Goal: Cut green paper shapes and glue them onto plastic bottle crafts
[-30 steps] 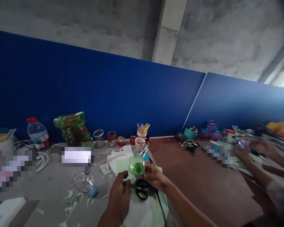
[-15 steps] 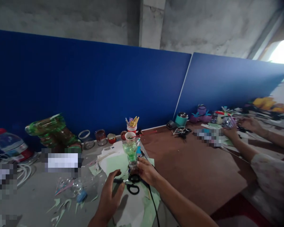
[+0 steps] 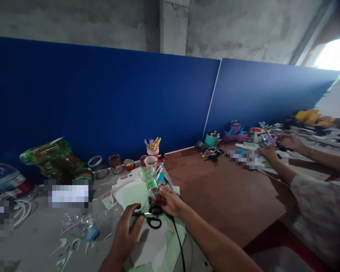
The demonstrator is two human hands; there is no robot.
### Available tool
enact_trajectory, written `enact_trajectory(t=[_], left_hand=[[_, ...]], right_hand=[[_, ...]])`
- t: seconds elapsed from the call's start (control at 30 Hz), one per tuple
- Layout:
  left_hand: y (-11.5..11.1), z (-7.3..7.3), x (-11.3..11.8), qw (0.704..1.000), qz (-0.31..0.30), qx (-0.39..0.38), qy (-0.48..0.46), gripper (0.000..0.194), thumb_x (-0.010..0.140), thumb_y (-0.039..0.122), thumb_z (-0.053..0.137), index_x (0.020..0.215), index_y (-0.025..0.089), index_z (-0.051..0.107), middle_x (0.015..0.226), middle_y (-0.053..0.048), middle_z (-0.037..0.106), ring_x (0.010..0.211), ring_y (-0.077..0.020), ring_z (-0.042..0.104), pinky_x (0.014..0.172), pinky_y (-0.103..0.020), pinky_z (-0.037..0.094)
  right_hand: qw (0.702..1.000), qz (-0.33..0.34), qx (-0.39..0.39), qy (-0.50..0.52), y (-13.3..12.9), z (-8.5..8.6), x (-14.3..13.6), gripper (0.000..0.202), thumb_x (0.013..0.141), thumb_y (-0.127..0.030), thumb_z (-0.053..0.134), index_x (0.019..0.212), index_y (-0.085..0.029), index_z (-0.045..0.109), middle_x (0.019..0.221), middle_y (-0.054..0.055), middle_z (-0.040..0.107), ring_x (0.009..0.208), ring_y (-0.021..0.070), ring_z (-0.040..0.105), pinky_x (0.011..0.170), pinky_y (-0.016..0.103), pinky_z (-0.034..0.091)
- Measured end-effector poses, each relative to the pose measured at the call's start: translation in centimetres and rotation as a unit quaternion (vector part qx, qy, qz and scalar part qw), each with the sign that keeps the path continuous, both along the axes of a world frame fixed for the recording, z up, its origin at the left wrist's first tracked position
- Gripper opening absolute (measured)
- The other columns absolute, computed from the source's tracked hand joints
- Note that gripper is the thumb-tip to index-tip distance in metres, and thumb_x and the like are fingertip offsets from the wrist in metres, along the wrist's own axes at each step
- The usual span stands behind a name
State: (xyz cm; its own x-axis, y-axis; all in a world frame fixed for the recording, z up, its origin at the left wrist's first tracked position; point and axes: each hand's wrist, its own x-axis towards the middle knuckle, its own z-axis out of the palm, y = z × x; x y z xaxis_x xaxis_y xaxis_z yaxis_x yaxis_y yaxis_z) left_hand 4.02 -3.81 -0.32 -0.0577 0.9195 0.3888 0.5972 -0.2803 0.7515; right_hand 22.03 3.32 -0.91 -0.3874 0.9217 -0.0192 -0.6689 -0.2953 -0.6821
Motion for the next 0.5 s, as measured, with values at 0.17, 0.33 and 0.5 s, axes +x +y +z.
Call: enact_trajectory(t=[0.17,0.33,0.5], left_hand=[[0.2,-0.5,-0.4,0.999,-0.025,-0.018,0.009,0.039,0.080,0.047,0.052,0.107,0.021,0.061,0.108,-0.010,0.068,0.095,-0.0267,0.065,0.075,-0.038,0.054],[0.4,-1.2,-0.6,0.999,-0.033,-0.014,0.013,0.036,0.083,0.044,0.051,0.108,0.019,0.059,0.110,-0.011,0.066,0.106,-0.0270,0.061,0.091,-0.042,0.049],[0.6,-1.2,-0.9,0.999,-0.026,-0.018,0.018,0.035,0.083,0.043,0.050,0.107,0.020,0.059,0.109,-0.010,0.067,0.105,-0.0261,0.062,0.090,-0.042,0.049]], right_hand=[[1.000,0.022,0.019,-0.005,0.0,0.0,0.1,0.035,0.062,-0.039,0.081,0.073,-0.017,0.057,0.064,-0.003,0.062,0.058,0.0116,0.061,0.063,0.027,0.049],[0.999,0.024,0.023,0.013,0.0,0.0,0.0,0.032,0.063,-0.036,0.081,0.072,-0.017,0.057,0.063,-0.004,0.062,0.056,0.0108,0.060,0.061,0.027,0.049],[0.999,0.033,0.029,0.019,0.2,-0.2,-0.1,0.034,0.062,-0.037,0.082,0.070,-0.016,0.057,0.063,-0.002,0.063,0.056,0.0107,0.059,0.060,0.026,0.049]])
